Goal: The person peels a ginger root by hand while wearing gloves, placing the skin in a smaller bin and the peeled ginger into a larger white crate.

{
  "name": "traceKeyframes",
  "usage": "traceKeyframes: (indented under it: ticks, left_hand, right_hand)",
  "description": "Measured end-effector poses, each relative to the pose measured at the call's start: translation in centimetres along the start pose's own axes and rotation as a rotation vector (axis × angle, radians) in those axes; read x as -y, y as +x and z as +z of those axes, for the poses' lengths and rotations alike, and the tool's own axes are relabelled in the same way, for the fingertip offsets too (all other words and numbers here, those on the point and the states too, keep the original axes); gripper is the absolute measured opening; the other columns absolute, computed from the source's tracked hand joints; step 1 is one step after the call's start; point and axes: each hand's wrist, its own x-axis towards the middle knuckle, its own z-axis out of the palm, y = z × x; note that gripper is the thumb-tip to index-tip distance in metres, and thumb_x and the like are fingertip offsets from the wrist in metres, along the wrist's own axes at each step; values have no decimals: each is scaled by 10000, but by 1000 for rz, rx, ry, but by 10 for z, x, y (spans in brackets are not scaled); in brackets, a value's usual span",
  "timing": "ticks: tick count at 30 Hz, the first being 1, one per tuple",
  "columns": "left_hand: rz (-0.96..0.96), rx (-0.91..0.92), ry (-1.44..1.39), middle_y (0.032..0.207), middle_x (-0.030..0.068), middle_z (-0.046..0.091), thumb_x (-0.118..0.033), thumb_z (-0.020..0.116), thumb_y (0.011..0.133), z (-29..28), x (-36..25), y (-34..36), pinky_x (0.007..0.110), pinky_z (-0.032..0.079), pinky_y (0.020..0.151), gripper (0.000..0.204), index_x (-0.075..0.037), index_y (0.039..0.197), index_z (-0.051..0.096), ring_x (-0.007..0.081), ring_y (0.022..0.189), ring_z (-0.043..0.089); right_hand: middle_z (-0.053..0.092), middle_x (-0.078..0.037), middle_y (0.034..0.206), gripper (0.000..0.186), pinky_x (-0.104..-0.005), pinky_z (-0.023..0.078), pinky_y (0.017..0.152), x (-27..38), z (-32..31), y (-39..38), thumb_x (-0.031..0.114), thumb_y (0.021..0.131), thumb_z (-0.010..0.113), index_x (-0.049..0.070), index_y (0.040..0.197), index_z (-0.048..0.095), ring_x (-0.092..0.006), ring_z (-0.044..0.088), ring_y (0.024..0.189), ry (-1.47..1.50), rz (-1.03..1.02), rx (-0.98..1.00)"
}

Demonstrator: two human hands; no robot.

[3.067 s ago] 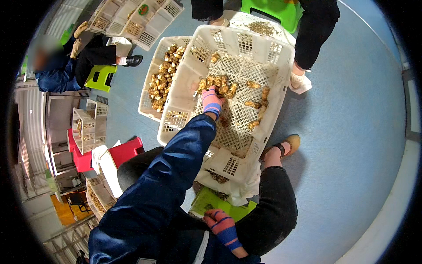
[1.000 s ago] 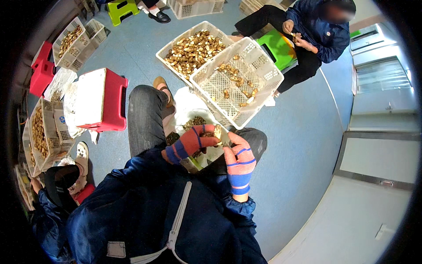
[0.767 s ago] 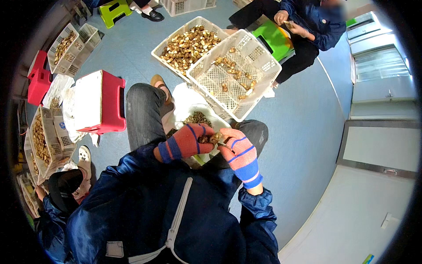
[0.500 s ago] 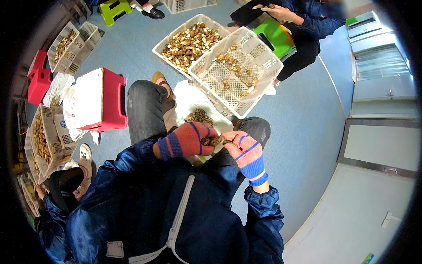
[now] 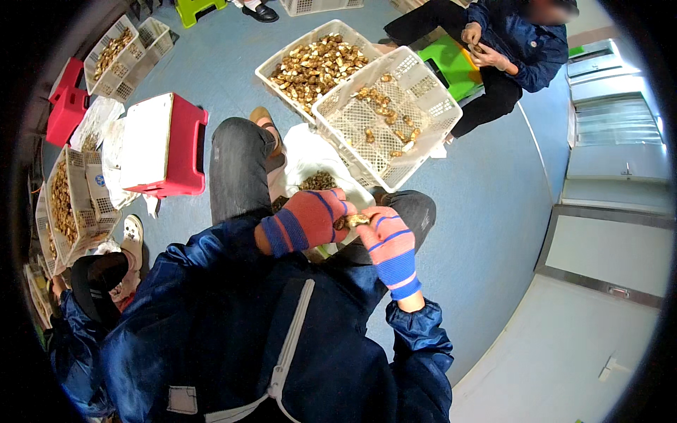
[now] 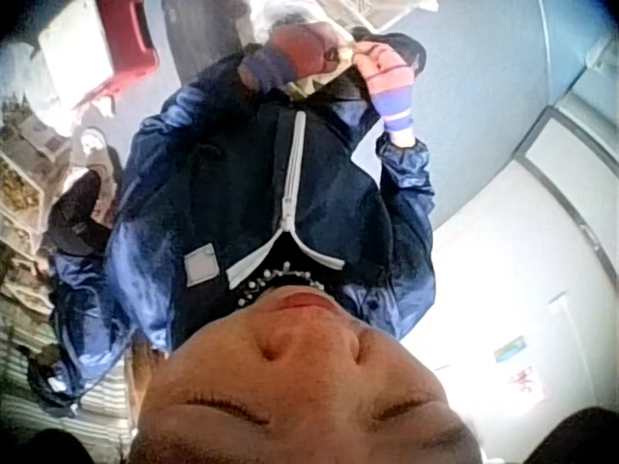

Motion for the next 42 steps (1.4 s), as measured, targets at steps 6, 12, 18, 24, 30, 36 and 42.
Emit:
traceKeyframes:
  ticks: [6, 12, 18, 24, 30, 36, 42]
  left_hand:
    - [25, 15, 5, 791, 86, 536, -278, 634, 668, 1, 3, 3, 362, 467, 611, 249, -124, 859, 589, 257, 743, 564]
    - [50, 14, 1, 790, 92, 541, -284, 636, 667, 0, 1, 2, 363, 468, 613, 253, -122, 855, 586, 262, 746, 564]
    - [3, 49, 54, 804, 104, 534, -285, 636, 670, 0, -2, 1, 375, 475, 600, 253, -117, 851, 578, 273, 743, 572]
    - [-12, 2, 116, 814, 133, 522, -236, 620, 665, 1, -8, 1, 381, 479, 576, 236, -96, 845, 558, 293, 723, 579]
    - [23, -68, 161, 808, 150, 515, -179, 572, 684, 12, -10, 2, 389, 467, 553, 167, -75, 811, 540, 301, 702, 573]
    - [52, -139, 172, 806, 146, 512, -175, 554, 700, 19, -11, 4, 392, 460, 554, 141, -78, 800, 532, 301, 708, 566]
    - [40, -166, -68, 832, 142, 543, -243, 608, 717, 9, 2, 7, 361, 465, 585, 243, -93, 901, 561, 279, 712, 566]
  right_hand:
    - [612, -88, 822, 168, -250, 426, 625, 7, -10, 0, 55, 723, 599, -25, 871, 601, -154, 542, 690, 209, 264, 32]
    - [607, -121, 844, 120, -274, 430, 638, 5, -9, -2, 57, 710, 610, -15, 685, 518, -224, 549, 697, 126, 219, 8]
    - [612, -119, 843, 94, -266, 435, 600, -2, -2, -3, 44, 722, 593, -26, 704, 532, -189, 565, 669, 75, 204, 49]
    - [598, -122, 793, 130, -245, 430, 575, -9, -1, -2, 82, 733, 597, -25, 801, 568, -172, 563, 628, 191, 213, 10]
    - [614, -77, 717, 152, -220, 454, 606, 2, 1, 0, 68, 768, 578, -51, 861, 593, -109, 581, 627, 358, 406, -26]
    - [613, -83, 795, 93, -233, 446, 629, -15, 2, -5, 54, 756, 582, -38, 755, 566, -126, 563, 675, 201, 262, -3]
    - [605, -92, 804, 115, -248, 430, 616, -12, -9, -4, 39, 730, 596, -24, 666, 524, -141, 542, 692, 306, 229, -60]
